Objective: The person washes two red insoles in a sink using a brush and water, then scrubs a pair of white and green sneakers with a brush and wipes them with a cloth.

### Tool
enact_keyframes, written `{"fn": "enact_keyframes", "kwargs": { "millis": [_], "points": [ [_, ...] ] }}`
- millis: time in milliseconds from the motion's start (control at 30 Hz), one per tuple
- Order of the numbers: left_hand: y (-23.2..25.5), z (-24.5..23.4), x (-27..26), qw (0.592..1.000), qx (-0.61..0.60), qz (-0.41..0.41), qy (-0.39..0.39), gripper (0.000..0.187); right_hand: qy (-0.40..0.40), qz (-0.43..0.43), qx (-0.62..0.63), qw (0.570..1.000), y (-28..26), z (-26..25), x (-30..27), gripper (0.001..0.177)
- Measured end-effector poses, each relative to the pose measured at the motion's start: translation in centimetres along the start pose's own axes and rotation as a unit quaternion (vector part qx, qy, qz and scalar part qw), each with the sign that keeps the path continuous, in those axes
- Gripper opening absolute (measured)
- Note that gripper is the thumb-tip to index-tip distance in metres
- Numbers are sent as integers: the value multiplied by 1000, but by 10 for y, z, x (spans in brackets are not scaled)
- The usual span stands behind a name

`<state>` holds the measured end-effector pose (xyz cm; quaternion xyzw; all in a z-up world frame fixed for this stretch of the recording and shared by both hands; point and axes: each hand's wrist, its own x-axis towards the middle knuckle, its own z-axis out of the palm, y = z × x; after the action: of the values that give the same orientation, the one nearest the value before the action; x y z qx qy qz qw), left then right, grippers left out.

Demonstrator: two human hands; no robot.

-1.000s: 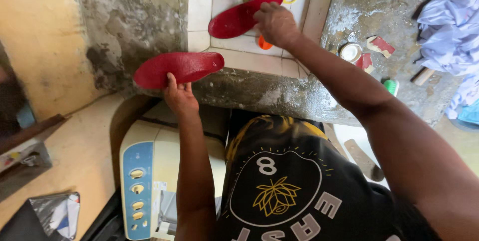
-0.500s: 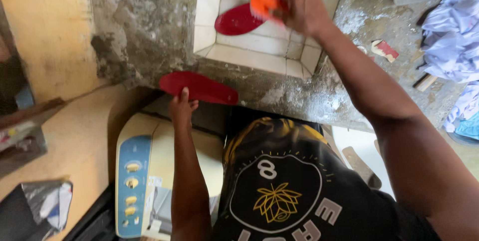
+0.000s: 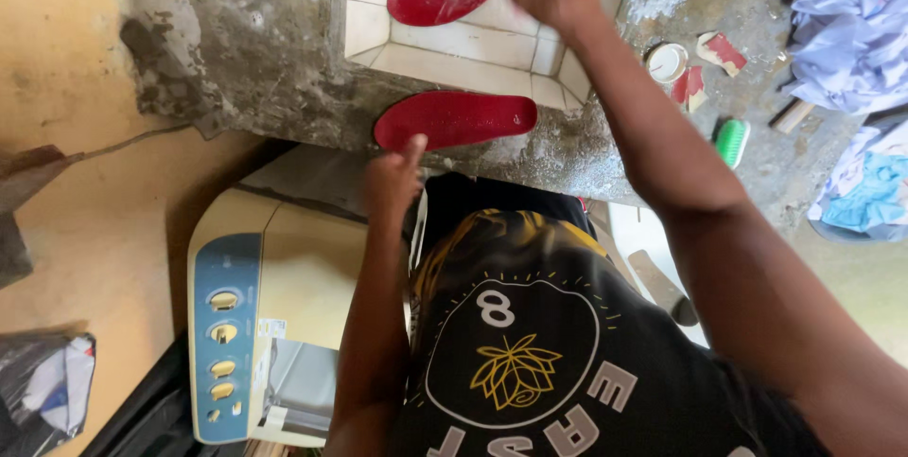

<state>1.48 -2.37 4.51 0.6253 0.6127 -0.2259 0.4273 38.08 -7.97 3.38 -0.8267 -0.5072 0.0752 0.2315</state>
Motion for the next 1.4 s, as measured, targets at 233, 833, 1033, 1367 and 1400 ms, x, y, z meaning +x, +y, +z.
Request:
{"fn": "enact_keyframes", "kwargs": {
  "millis": [233,833,1033,1367,1400],
  "points": [
    [8,-31,31,903,-18,353,244,33,-162,133,125,970,-165,35,-80,60],
    [2,-28,35,913,-59,326,240,42,-85,18,-45,995,-183,95,-103,75],
    [-10,-22,34,908,-64,320,264,47,-110,166,-33,979,-83,12,-189,64],
    [1,-27,38,918,-45,323,225,43,-69,70,4,995,-150,73,-135,54],
    [-7,-28,32,928,-56,300,214,44,-85,68,-31,994,-132,53,-151,58]
  ]
}}
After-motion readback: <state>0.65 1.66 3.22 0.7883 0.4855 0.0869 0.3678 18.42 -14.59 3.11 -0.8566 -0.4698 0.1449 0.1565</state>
